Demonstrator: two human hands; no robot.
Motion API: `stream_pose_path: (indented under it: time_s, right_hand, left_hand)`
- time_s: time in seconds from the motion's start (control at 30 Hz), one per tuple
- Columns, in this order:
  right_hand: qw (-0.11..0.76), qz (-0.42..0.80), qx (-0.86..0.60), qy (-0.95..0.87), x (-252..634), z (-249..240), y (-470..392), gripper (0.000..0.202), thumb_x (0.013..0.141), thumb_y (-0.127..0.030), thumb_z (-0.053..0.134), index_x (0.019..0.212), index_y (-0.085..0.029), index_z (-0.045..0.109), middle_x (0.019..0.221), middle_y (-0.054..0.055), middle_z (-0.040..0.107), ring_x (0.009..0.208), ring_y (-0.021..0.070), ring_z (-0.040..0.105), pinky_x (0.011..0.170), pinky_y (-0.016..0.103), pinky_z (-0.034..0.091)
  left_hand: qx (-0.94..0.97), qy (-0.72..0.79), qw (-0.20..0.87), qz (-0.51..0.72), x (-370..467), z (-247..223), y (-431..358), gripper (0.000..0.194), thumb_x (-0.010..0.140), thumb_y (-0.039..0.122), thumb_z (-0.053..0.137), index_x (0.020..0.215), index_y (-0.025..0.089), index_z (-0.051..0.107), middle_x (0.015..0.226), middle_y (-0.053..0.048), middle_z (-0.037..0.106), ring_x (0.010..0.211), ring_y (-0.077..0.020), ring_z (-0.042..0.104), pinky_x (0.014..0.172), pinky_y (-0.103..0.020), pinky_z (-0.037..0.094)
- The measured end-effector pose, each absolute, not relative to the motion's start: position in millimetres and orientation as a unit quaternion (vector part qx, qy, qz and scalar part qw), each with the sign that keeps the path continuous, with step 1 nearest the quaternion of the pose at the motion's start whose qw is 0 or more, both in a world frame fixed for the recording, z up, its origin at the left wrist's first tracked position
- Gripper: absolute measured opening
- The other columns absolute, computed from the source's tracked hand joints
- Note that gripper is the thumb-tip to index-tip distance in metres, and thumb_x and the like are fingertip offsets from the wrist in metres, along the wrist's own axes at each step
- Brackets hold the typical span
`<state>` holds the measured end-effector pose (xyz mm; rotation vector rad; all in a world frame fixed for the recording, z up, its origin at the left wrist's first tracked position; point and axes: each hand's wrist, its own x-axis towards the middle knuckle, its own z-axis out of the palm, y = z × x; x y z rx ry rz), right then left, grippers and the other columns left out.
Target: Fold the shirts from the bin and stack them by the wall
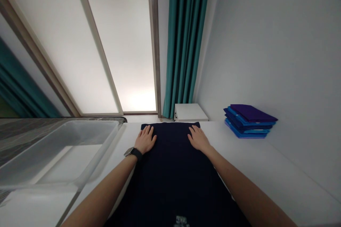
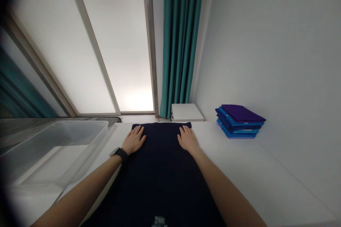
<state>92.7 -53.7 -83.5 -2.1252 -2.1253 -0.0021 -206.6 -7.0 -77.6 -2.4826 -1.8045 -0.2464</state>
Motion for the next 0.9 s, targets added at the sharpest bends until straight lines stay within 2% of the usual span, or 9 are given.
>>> stream_pose_path:
  time_s: [0.1,0.23,0.47,0.7,0.9]
  right_hand:
    - [0.036,0.044,-0.744,-0.666,100,-92,-34,0.063,0.098,-0.045,0.02,0.152,-0.012,0.025,0.16,0.012,0.018,0.147,0.024,0.014,0.117,0.045,0.009]
    - [0.019,0.061,-0.772,-0.632,109,-104,-24,0.069,0.097,-0.051,0.014,0.154,-0.013,0.016,0.161,0.011,0.01,0.148,0.0222,0.006,0.117,0.048,0.005]
    - [0.02,0.064,-0.779,-0.623,112,-105,-19,0.071,0.096,-0.053,0.013,0.154,-0.013,0.016,0.161,0.01,0.01,0.148,0.0215,0.005,0.117,0.049,0.004]
    - [0.022,0.072,-0.785,-0.615,117,-103,-11,0.071,0.096,-0.052,0.014,0.153,-0.011,0.019,0.161,0.01,0.014,0.147,0.0216,0.01,0.117,0.049,0.01]
    - [0.023,0.063,-0.799,-0.598,122,-105,-5,0.07,0.096,-0.049,0.013,0.154,-0.01,0.016,0.161,0.01,0.01,0.148,0.0223,0.007,0.117,0.049,0.006]
  left_hand:
    - [-0.787,-0.615,-0.001,-0.056,-206,-80,11,0.058,0.097,0.044,0.028,0.147,0.015,0.036,0.156,-0.01,0.031,0.145,-0.0233,0.024,0.116,-0.044,0.022]
    - [-0.767,-0.64,-0.011,-0.047,-209,-86,23,0.061,0.097,0.047,0.025,0.148,0.016,0.033,0.158,-0.009,0.026,0.147,-0.0224,0.019,0.117,-0.047,0.019]
    - [-0.756,-0.653,-0.007,-0.043,-209,-89,26,0.064,0.096,0.048,0.023,0.15,0.014,0.031,0.159,-0.01,0.022,0.147,-0.0235,0.018,0.117,-0.048,0.018]
    - [-0.76,-0.648,-0.003,-0.044,-210,-92,28,0.066,0.096,0.05,0.021,0.15,0.013,0.03,0.159,-0.009,0.022,0.147,-0.0231,0.016,0.117,-0.049,0.018]
    - [-0.76,-0.647,-0.009,-0.051,-211,-93,29,0.066,0.096,0.051,0.022,0.15,0.014,0.03,0.159,-0.009,0.022,0.147,-0.0231,0.017,0.118,-0.049,0.017]
